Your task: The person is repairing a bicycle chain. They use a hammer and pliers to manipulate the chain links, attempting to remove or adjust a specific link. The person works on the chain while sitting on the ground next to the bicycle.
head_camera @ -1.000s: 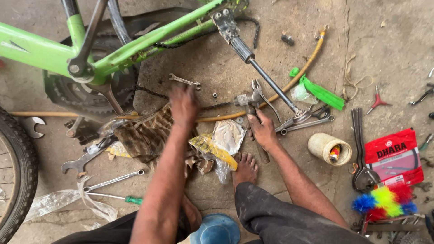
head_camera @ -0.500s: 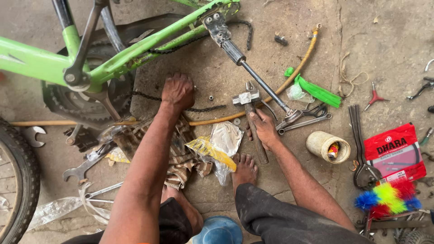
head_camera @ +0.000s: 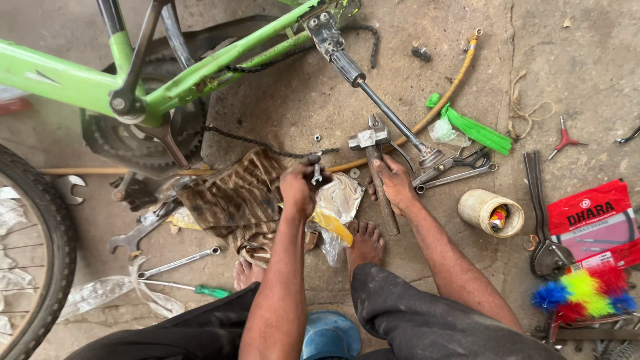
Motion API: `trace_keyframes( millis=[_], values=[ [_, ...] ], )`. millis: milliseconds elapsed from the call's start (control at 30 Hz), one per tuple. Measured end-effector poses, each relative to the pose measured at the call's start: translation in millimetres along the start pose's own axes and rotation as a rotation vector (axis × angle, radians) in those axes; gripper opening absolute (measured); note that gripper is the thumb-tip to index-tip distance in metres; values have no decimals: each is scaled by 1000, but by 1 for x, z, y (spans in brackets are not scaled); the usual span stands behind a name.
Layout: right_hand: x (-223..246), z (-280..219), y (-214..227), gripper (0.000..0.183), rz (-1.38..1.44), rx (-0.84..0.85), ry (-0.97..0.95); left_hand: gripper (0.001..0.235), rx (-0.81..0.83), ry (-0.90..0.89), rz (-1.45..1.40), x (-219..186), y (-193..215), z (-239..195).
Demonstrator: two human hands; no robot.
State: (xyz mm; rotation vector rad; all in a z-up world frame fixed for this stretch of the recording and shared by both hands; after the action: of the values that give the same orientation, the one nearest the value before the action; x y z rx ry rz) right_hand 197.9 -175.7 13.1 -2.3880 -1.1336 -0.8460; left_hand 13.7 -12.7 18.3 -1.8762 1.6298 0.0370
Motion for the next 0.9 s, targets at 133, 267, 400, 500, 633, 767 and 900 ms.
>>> trace_keyframes(
  millis=[133, 267, 400, 500, 633, 767, 900],
  values=[
    [4, -3, 1, 55, 0, 2, 9, 41, -55, 159, -237, 6, 5, -9],
    [2, 0, 0, 54, 39, 17, -5, 31, -50, -99, 264, 11, 4, -9],
    [0, 2, 3, 53, 19, 20, -2, 23, -164, -494, 1064, 12, 0, -5],
    [0, 1, 5, 51, -2, 15, -7, 16, -138, -758, 1403, 9, 1, -7],
    [5, 5, 4, 52, -27, -8, -27, 7, -161, -1002, 1263, -4, -5, -4],
    [0, -2, 2, 54, -23, 7, 0, 9, -202, -488, 652, 6, -2, 2],
    [6, 0, 2, 54, -25, 18, 12, 12, -116, -443, 456, 12, -6, 13]
  ],
)
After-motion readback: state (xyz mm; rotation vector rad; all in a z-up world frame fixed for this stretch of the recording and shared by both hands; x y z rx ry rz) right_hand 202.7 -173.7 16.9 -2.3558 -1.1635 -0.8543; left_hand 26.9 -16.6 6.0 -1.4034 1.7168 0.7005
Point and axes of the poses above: each hand's wrist, its own z-axis towards the middle knuckle, its own y-axis out of the back of the hand, x = y × z, the point moved 2 cm from there along z, towards the middle knuckle, and after that the axes turned 1 degree about x, right-handed, at the moved point
